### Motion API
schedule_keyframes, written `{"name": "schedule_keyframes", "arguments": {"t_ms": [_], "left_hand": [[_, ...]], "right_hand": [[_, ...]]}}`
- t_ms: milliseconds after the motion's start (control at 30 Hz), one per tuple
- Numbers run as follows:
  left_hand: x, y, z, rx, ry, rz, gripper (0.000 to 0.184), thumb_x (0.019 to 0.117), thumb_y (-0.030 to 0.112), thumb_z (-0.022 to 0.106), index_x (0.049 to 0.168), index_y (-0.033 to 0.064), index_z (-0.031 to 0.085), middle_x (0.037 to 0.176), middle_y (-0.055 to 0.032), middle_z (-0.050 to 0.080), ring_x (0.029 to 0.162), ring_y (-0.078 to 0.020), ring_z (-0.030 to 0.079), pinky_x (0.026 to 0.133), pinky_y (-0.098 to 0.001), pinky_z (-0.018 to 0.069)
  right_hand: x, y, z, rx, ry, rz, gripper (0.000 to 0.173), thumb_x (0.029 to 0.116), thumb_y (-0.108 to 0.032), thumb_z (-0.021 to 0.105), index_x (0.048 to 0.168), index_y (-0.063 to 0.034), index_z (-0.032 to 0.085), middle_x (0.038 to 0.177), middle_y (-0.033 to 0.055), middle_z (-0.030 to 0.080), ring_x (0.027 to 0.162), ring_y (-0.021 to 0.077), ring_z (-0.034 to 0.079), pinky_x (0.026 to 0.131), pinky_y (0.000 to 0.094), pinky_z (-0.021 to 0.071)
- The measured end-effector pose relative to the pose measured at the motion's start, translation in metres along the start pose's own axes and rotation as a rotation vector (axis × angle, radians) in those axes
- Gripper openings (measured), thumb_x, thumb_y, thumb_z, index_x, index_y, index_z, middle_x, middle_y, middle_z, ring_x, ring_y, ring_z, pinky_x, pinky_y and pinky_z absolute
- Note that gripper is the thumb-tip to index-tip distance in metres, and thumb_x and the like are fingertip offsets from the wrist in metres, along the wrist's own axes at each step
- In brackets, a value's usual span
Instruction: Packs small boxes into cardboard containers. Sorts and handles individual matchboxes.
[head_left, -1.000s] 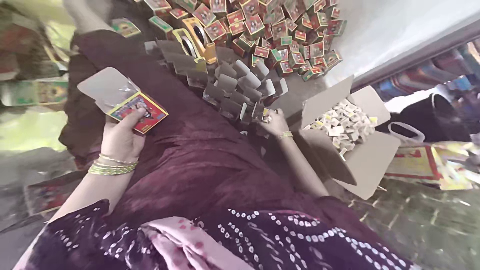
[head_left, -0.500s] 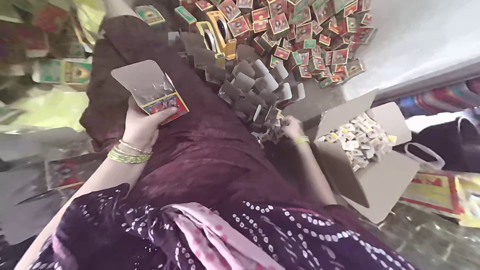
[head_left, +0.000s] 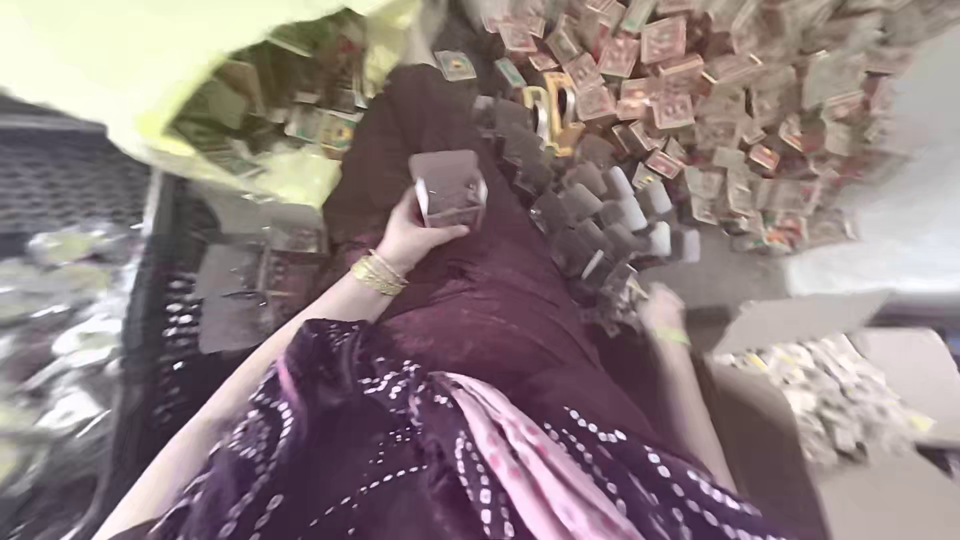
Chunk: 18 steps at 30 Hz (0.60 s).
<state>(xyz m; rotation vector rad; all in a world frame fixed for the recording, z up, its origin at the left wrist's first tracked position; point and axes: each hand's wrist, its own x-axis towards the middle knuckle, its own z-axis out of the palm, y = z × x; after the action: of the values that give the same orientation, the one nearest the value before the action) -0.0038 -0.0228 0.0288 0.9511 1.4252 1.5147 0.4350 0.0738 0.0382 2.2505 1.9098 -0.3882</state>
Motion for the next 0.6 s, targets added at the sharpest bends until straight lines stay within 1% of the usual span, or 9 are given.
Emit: {"name": "schedule_keyframes", "arguments": {"t_ms": [67, 100, 167, 233, 300, 400, 467, 533, 600], "left_hand": [[0.001, 0.000, -0.001, -0.011, -0.035, 0.069, 0.089, 0.0637, 0.000, 0.093, 0.141, 0.0008, 0.048, 0.124, -0.0081, 0.069, 0.114, -0.0147, 0.068, 0.100, -0.0348, 0.0582], [0.001, -0.002, -0.001, -0.007, -0.047, 0.091, 0.089, 0.0640, 0.002, 0.093, 0.141, -0.0003, 0.048, 0.124, -0.0088, 0.069, 0.114, -0.0149, 0.068, 0.101, -0.0351, 0.0580], [0.002, -0.006, -0.003, 0.028, -0.058, 0.104, 0.091, 0.0642, 0.006, 0.094, 0.142, -0.0015, 0.048, 0.123, -0.0095, 0.069, 0.112, -0.0139, 0.068, 0.101, -0.0343, 0.0576], [0.002, -0.007, -0.004, 0.038, -0.052, 0.109, 0.089, 0.0638, 0.008, 0.095, 0.140, -0.0010, 0.050, 0.121, -0.0089, 0.070, 0.110, -0.0135, 0.069, 0.100, -0.0345, 0.0583], [0.000, -0.006, -0.005, 0.020, -0.049, 0.090, 0.087, 0.0640, 0.006, 0.095, 0.139, 0.0010, 0.052, 0.120, -0.0088, 0.071, 0.110, -0.0147, 0.070, 0.099, -0.0359, 0.0590], [-0.001, -0.003, -0.006, 0.061, -0.035, 0.057, 0.082, 0.0663, 0.010, 0.095, 0.137, 0.0035, 0.054, 0.116, -0.0065, 0.072, 0.106, -0.0132, 0.071, 0.095, -0.0351, 0.0602], [0.000, -0.003, -0.007, 0.111, -0.020, 0.056, 0.082, 0.0676, 0.013, 0.094, 0.138, 0.0027, 0.052, 0.116, -0.0055, 0.072, 0.106, -0.0107, 0.070, 0.097, -0.0332, 0.0590], [0.001, -0.008, -0.009, 0.103, -0.019, 0.063, 0.086, 0.0675, 0.016, 0.095, 0.140, 0.0018, 0.051, 0.118, -0.0061, 0.072, 0.108, -0.0103, 0.070, 0.099, -0.0329, 0.0579], [0.003, -0.011, -0.011, 0.085, -0.033, 0.117, 0.085, 0.0682, 0.019, 0.095, 0.138, -0.0005, 0.051, 0.117, -0.0068, 0.072, 0.108, -0.0100, 0.069, 0.100, -0.0321, 0.0577]], "right_hand": [[-0.011, -0.016, -0.029, 0.187, 0.178, -0.055, 0.046, 0.0946, -0.014, 0.068, 0.136, 0.0050, 0.060, 0.138, 0.0371, 0.052, 0.129, 0.0512, 0.052, 0.109, 0.0624, 0.0436], [-0.016, -0.026, -0.041, 0.277, 0.239, -0.099, 0.046, 0.0945, -0.013, 0.069, 0.137, 0.0039, 0.060, 0.139, 0.0351, 0.053, 0.128, 0.0481, 0.054, 0.108, 0.0596, 0.0450], [-0.022, -0.049, -0.054, 0.506, 0.325, -0.293, 0.038, 0.0947, -0.016, 0.071, 0.129, 0.0007, 0.067, 0.128, 0.0240, 0.065, 0.115, 0.0303, 0.065, 0.100, 0.0442, 0.0536], [-0.036, -0.087, -0.065, 0.798, 0.278, -0.573, 0.031, 0.0935, -0.013, 0.072, 0.121, 0.0014, 0.069, 0.114, 0.0132, 0.071, 0.102, 0.0147, 0.070, 0.091, 0.0309, 0.0595], [-0.055, -0.132, -0.075, 0.928, 0.199, -0.853, 0.029, 0.0940, -0.012, 0.072, 0.118, 0.0029, 0.067, 0.109, 0.0099, 0.073, 0.100, 0.0137, 0.070, 0.090, 0.0322, 0.0607], [-0.081, -0.196, -0.079, 0.922, 0.223, -1.092, 0.031, 0.0917, -0.016, 0.076, 0.116, -0.0009, 0.066, 0.099, 0.0044, 0.074, 0.090, 0.0116, 0.073, 0.082, 0.0321, 0.0635], [-0.090, -0.231, -0.074, 0.858, 0.282, -1.147, 0.035, 0.0899, -0.019, 0.079, 0.118, -0.0045, 0.064, 0.093, 0.0013, 0.073, 0.083, 0.0092, 0.071, 0.074, 0.0304, 0.0634], [-0.094, -0.259, -0.067, 0.745, 0.337, -1.162, 0.031, 0.0903, -0.023, 0.077, 0.115, -0.0076, 0.067, 0.089, 0.0003, 0.073, 0.078, 0.0077, 0.070, 0.069, 0.0295, 0.0618], [-0.094, -0.280, -0.060, 0.660, 0.329, -1.171, 0.024, 0.0909, -0.027, 0.076, 0.107, -0.0106, 0.072, 0.090, -0.0005, 0.074, 0.080, 0.0080, 0.071, 0.072, 0.0314, 0.0627]]}}
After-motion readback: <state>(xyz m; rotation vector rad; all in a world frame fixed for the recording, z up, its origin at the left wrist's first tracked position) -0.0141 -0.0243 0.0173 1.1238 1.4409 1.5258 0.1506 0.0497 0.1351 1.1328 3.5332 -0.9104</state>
